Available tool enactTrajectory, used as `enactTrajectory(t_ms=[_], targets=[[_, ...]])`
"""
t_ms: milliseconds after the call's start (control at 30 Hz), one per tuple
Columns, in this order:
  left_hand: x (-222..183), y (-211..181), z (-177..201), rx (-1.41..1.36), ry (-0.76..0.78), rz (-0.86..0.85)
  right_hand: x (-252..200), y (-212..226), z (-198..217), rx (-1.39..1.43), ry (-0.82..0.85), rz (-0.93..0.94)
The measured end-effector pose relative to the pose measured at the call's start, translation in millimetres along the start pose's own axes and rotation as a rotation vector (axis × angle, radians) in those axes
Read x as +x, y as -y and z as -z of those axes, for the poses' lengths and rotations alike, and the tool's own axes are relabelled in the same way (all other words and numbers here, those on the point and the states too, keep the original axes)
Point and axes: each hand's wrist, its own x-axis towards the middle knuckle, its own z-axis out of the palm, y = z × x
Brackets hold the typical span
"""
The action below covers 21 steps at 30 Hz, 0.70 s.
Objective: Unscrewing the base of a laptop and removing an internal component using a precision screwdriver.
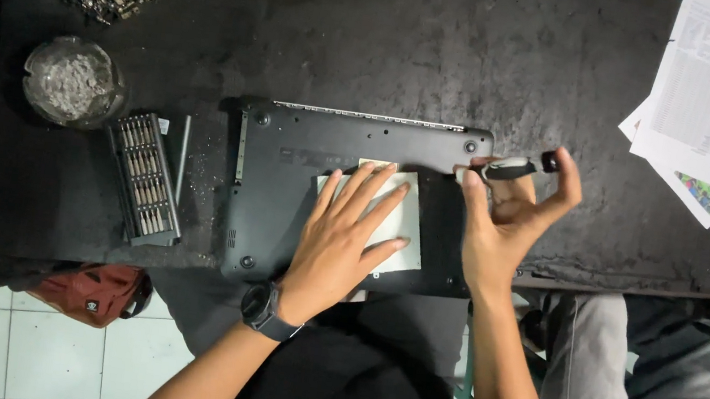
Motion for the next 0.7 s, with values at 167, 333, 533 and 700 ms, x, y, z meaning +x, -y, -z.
enactTrajectory(t_ms=[167,333,533,700], targets=[[0.3,-8.7,3.0,-0.123,-0.148,0.047,-12.2,14.5,7.7,0.101,-0.092,-0.169],[-4.8,-29.4,21.1,-0.463,-0.328,0.179,-28.3,39.3,2.0,0.236,-0.17,-0.25],[-6.6,-50.8,31.5,-0.748,-0.263,0.302,-34.3,65.4,-9.5,0.25,-0.074,-0.225],[-6.4,-42.5,32.8,-0.814,-0.257,0.402,-33.5,65.6,-19.4,0.113,-0.054,-0.142]])
